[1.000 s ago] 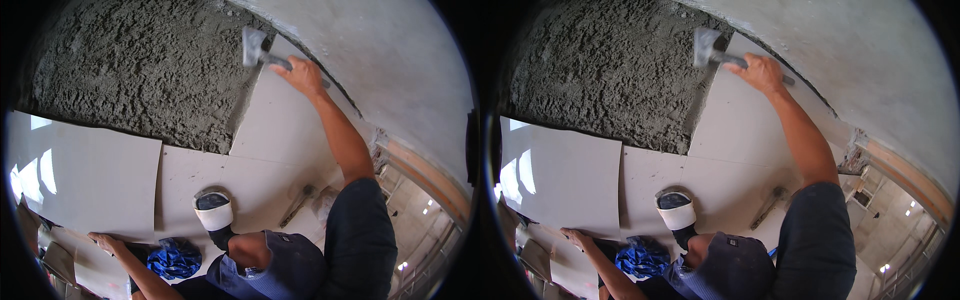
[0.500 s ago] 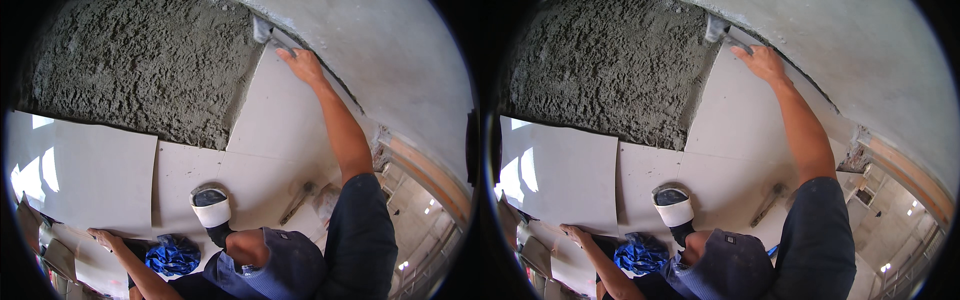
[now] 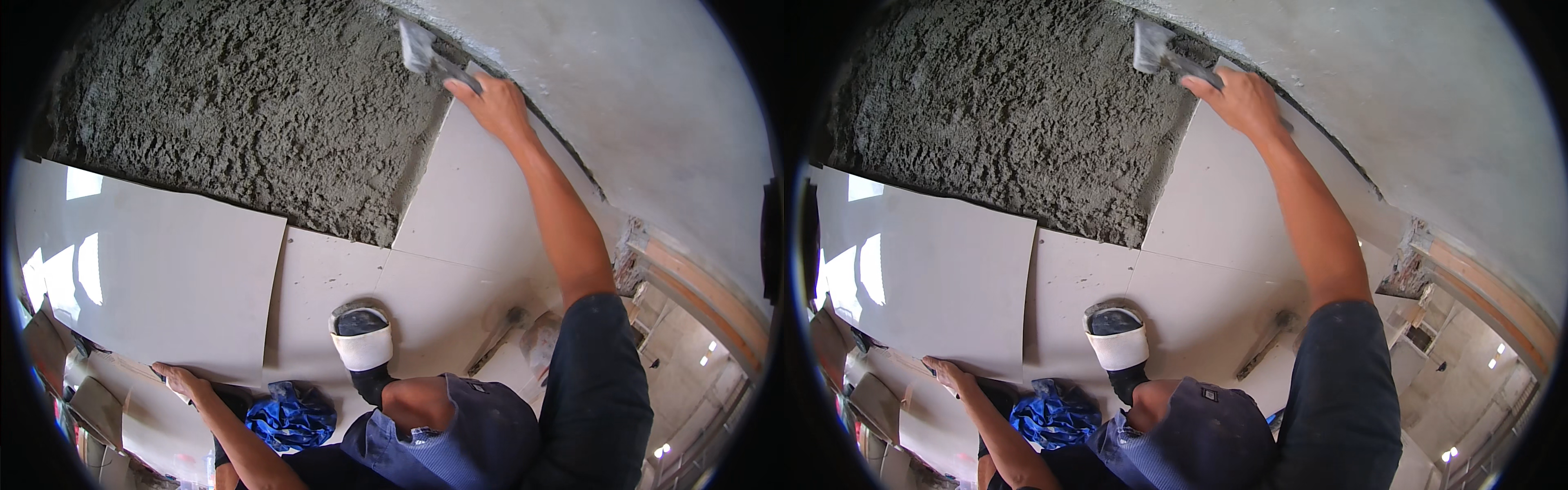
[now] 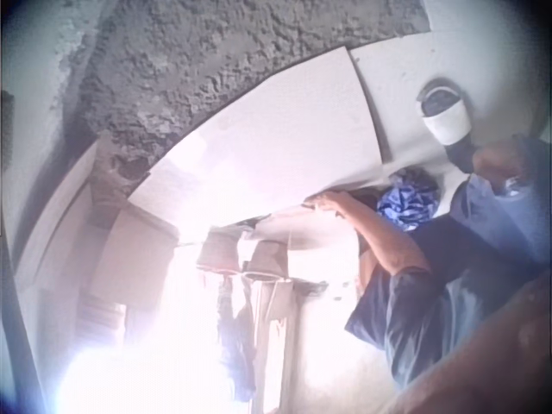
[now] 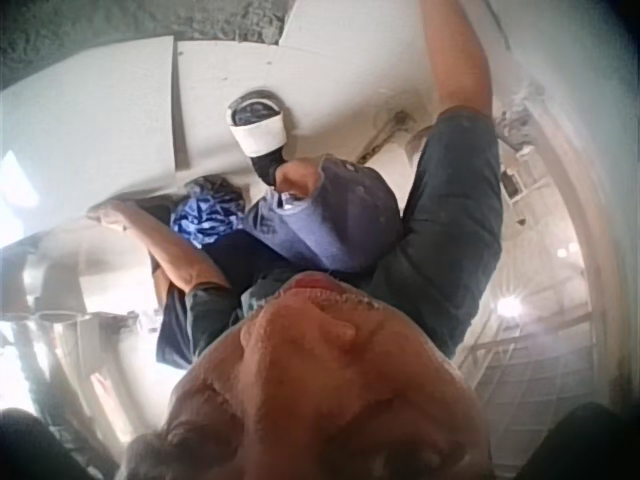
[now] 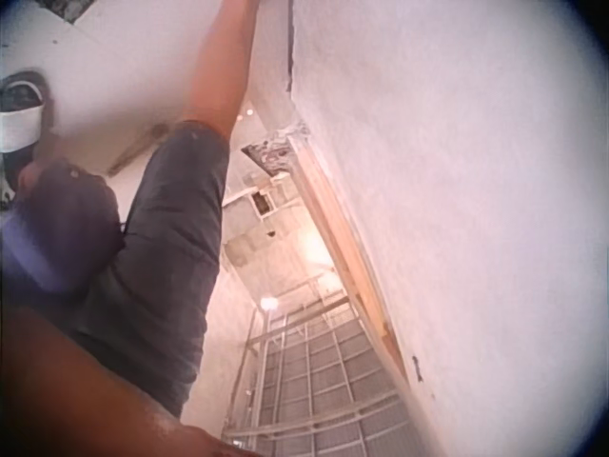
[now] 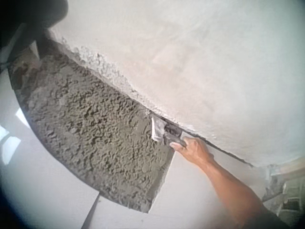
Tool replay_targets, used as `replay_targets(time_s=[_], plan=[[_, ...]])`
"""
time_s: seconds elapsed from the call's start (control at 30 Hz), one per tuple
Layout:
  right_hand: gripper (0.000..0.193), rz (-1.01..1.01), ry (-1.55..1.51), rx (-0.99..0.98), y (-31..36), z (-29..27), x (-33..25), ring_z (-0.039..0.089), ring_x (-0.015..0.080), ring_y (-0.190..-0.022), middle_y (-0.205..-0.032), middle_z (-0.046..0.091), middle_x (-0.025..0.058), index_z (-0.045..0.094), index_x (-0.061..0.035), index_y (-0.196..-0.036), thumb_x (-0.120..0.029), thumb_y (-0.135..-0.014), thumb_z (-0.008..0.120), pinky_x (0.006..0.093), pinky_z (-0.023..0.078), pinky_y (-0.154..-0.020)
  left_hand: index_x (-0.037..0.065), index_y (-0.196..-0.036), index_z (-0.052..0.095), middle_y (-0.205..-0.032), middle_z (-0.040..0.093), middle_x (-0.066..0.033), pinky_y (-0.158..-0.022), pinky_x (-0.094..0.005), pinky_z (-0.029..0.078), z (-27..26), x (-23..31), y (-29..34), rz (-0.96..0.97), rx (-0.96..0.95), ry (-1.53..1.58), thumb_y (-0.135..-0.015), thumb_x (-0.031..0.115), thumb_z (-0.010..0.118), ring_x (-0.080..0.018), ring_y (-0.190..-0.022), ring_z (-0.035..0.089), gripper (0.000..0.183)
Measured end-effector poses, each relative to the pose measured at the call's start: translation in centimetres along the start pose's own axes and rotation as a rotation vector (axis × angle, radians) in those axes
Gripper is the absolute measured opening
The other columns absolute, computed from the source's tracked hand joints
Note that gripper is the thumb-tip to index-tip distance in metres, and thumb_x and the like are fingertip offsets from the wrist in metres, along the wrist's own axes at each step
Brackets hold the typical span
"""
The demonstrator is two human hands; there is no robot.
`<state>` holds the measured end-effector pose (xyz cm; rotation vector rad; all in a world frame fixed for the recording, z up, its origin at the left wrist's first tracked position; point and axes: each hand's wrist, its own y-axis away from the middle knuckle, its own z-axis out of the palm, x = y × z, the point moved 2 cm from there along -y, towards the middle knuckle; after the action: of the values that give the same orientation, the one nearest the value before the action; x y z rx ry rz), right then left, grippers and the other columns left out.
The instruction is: The person spreads wet cement on the floor using a trowel, then places large ceramic tiles onto the prepared area. They adjust the tiles by hand to align them with adjacent pieces and continue spreading cement for subsequent tiles.
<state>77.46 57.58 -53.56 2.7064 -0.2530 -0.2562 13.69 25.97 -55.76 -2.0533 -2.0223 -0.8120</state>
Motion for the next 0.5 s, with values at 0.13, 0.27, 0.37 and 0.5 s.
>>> replay_targets(time_s=[0.13,0.27,0.37,0.5], plan=[[0.085,-0.107,-0.009,0.241,-0.5,0.5,-2.2,0.065,0.039,-0.084,-0.084,0.065,0.0268,0.065,0.0064,-0.088,-0.076,-0.08,0.045,0.045,0.049,-0.077,-0.013,-0.121,0.053,-0.123,0.055,-0.0255,-0.096,-0.04,0.043,-0.2,-0.5,-0.4,-0.062,-0.04,-0.014,-0.091,0.067,0.035,-0.0346,-0.108,0.054,0.087],[0.088,-0.121,0.045,0.023,-0.8,0.4,-3.7,0.065,0.0395,-0.084,-0.083,0.065,0.0278,0.065,0.0094,-0.092,-0.076,-0.08,0.046,0.0459,0.048,-0.078,-0.012,-0.123,0.051,-0.126,0.053,-0.0252,-0.097,-0.0391,0.042,-0.2,-0.5,-0.5,-0.019,-0.048,0.031,-0.092,0.065,0.035,-0.034,-0.111,0.053,0.085],[0.087,-0.033,-0.051,0.037,-2.1,0.1,-5.2,0.065,0.0386,-0.08,-0.075,0.064,0.0245,0.066,0.0074,-0.089,-0.077,-0.079,0.046,0.0454,0.049,-0.076,-0.012,-0.125,0.049,-0.127,0.053,-0.0244,-0.098,-0.0386,0.041,0.0,-0.6,-0.4,-0.011,-0.084,0.059,-0.092,0.065,0.035,-0.0336,-0.112,0.052,0.085],[0.087,-0.075,0.067,0.041,-2.7,-0.2,-7.0,0.065,0.0369,-0.079,-0.079,0.067,0.0216,0.067,0.0024,-0.086,-0.08,-0.077,0.043,0.0449,0.05,-0.072,-0.011,-0.126,0.048,-0.128,0.052,-0.0233,-0.1,-0.0376,0.039,0.0,-0.8,-0.4,0.034,-0.077,0.125,-0.093,0.064,0.036,-0.033,-0.114,0.051,0.084]])
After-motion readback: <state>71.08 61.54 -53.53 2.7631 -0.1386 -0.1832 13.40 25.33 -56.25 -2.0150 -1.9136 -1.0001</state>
